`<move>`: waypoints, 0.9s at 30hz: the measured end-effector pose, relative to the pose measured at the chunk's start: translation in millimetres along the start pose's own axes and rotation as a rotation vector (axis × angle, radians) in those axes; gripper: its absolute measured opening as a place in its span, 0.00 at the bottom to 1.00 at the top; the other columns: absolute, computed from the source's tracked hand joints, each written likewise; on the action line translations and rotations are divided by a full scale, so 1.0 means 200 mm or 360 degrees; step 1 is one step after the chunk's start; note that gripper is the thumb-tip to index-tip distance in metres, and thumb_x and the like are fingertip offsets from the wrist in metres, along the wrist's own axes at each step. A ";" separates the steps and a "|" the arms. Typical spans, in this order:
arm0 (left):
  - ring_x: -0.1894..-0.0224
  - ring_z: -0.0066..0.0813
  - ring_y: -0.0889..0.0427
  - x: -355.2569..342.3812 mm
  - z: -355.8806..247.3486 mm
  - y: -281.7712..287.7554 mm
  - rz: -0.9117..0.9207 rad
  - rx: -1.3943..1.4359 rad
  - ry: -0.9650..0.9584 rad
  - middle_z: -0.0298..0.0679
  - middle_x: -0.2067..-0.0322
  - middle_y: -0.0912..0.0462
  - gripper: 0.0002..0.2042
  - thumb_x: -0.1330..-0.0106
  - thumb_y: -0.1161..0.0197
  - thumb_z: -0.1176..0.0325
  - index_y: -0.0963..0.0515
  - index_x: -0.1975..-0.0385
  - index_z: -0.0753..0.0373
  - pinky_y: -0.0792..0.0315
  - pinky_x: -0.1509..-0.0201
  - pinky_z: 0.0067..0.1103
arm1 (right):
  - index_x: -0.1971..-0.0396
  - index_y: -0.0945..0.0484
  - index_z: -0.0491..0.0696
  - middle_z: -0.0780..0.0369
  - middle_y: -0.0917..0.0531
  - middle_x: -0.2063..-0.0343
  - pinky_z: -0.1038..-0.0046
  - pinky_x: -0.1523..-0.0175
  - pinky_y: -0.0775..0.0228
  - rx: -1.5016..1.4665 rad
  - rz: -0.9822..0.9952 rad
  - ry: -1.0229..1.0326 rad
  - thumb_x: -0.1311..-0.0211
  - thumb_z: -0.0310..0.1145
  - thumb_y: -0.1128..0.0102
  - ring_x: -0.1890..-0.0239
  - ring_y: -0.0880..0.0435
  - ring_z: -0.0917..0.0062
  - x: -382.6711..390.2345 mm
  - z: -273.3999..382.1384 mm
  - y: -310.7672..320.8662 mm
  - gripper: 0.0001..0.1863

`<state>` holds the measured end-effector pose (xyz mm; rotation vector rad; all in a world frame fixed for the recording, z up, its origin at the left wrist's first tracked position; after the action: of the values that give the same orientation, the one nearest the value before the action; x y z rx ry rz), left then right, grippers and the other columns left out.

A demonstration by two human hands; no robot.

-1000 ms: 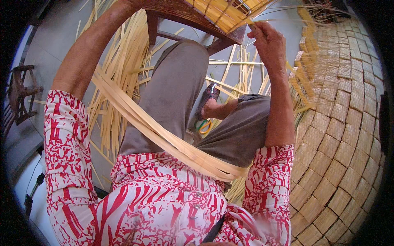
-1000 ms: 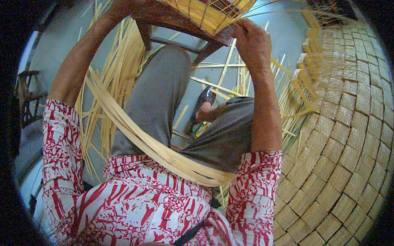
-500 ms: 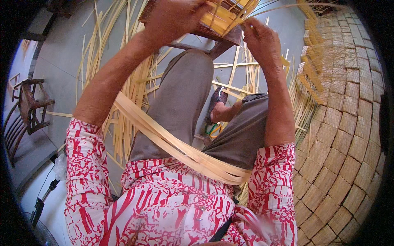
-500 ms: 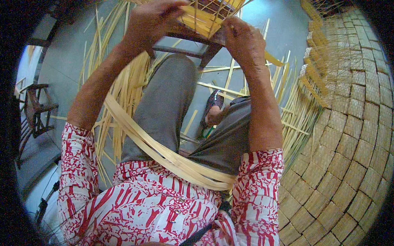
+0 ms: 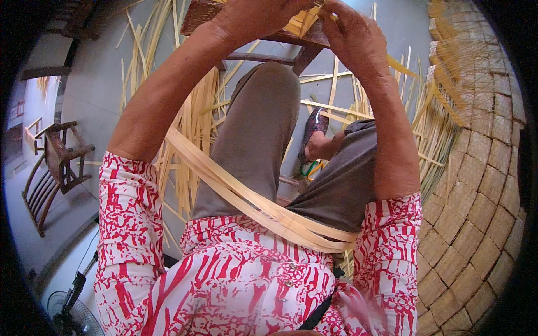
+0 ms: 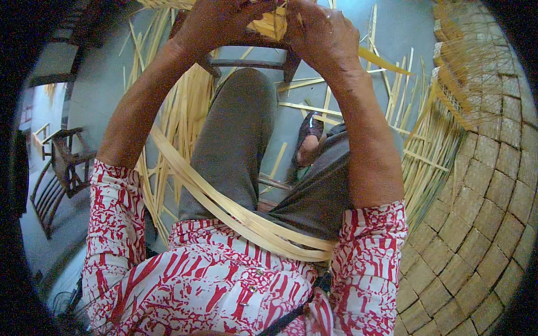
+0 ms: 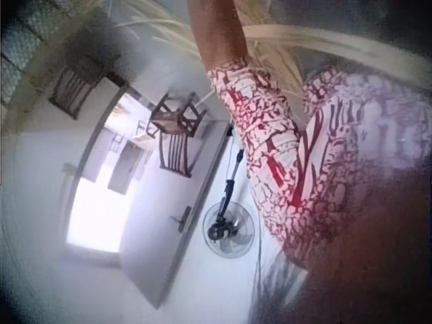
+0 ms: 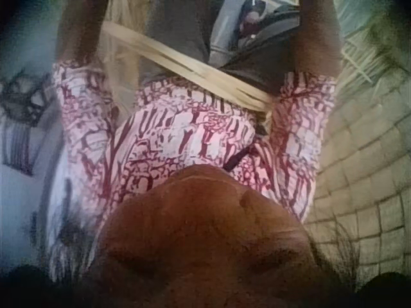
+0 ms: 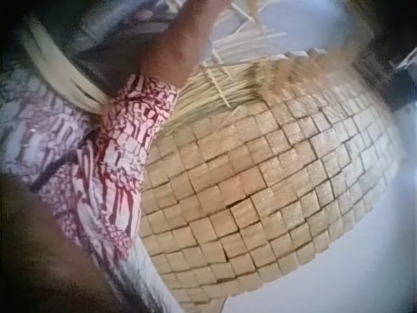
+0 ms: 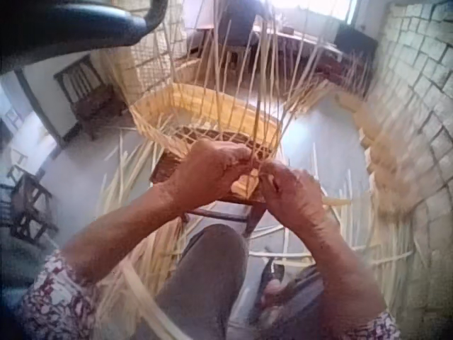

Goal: The person weaves thin bamboo strips into a basket frame, interlacing them by hand to form a grid pattern. The basket is held and rotated as needed while the weaver continues the pattern.

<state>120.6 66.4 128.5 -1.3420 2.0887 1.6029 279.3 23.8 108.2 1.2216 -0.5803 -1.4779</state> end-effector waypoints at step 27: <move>0.64 0.40 0.13 0.13 -0.03 0.11 0.0372 -0.0062 -0.0220 0.42 0.67 0.13 0.06 0.39 0.32 0.68 0.17 0.67 0.63 0.20 0.61 0.28 | 0.71 0.24 0.48 0.55 0.19 0.80 0.58 0.71 0.27 -0.0056 0.0100 0.0568 0.37 0.41 0.39 0.75 0.17 0.55 -0.02 0.17 0.07 0.11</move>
<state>91.4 47.6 128.6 -0.9945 2.2067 1.7781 254.6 15.1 134.4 1.3865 -0.3465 -1.1756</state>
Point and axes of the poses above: each hand's wrist, its own x-axis away from the middle knuckle, its own y-axis out of the back of the hand, z = x × y, the point moved 5 cm from there along -x, towards the middle knuckle
